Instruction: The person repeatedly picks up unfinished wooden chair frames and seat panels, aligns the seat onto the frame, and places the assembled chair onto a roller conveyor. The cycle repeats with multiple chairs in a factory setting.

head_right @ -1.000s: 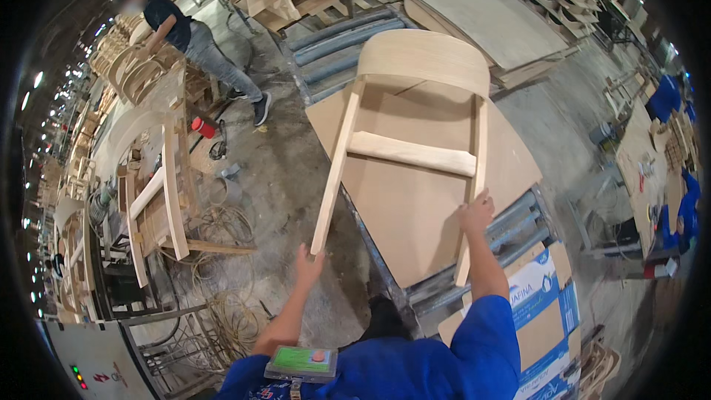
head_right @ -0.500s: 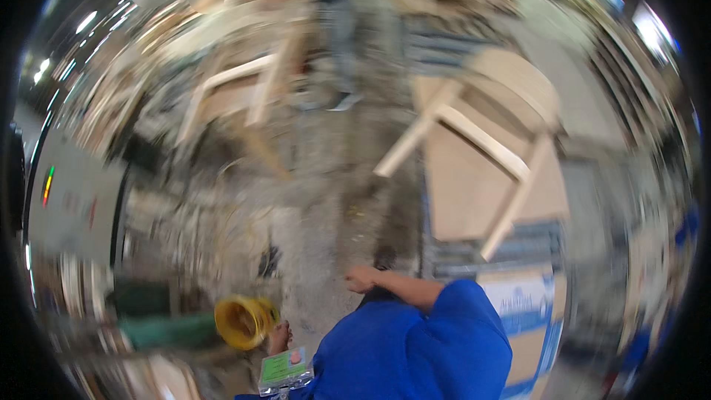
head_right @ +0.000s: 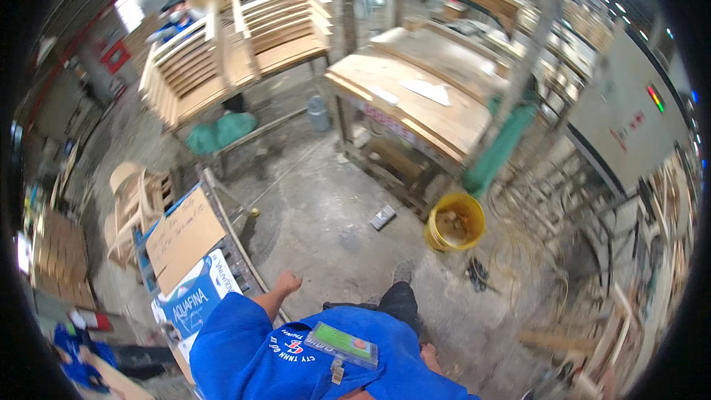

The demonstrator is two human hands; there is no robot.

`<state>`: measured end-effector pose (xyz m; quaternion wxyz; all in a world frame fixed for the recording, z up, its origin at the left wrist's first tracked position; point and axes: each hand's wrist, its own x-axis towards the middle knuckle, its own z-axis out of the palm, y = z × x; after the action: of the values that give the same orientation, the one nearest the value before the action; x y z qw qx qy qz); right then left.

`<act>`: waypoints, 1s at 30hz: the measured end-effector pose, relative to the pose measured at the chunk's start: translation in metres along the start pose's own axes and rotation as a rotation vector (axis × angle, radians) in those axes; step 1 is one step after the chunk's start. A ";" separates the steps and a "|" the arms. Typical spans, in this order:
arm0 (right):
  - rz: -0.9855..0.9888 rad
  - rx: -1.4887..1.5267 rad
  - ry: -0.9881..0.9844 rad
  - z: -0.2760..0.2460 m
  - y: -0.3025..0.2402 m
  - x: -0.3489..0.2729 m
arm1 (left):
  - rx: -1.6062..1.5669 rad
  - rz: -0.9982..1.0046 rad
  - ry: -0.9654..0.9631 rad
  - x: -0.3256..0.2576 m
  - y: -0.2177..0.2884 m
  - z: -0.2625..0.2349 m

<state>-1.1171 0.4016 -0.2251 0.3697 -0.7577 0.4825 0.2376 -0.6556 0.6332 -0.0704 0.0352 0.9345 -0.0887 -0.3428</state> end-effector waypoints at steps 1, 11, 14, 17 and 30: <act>-0.030 -0.030 -0.043 -0.016 -0.014 0.019 | -0.024 -0.048 -0.028 -0.006 -0.025 0.013; 0.069 0.853 -0.191 -0.218 -0.218 0.241 | -0.380 -0.171 -0.567 0.035 0.021 0.038; 0.078 0.763 -0.092 -0.234 -0.307 0.286 | -0.448 -0.191 -0.555 0.086 0.037 0.018; 0.037 0.753 -0.178 -0.245 -0.361 0.326 | -0.609 -0.142 -0.394 0.150 0.062 -0.042; -0.229 0.519 -0.414 -0.304 -0.593 0.409 | -1.584 -0.099 0.175 0.315 0.130 -0.316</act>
<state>-0.4061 0.0891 -0.1357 0.6642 -0.6235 0.3534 0.2126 -0.2331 0.4473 -0.0127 0.6804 0.6580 0.2262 -0.2303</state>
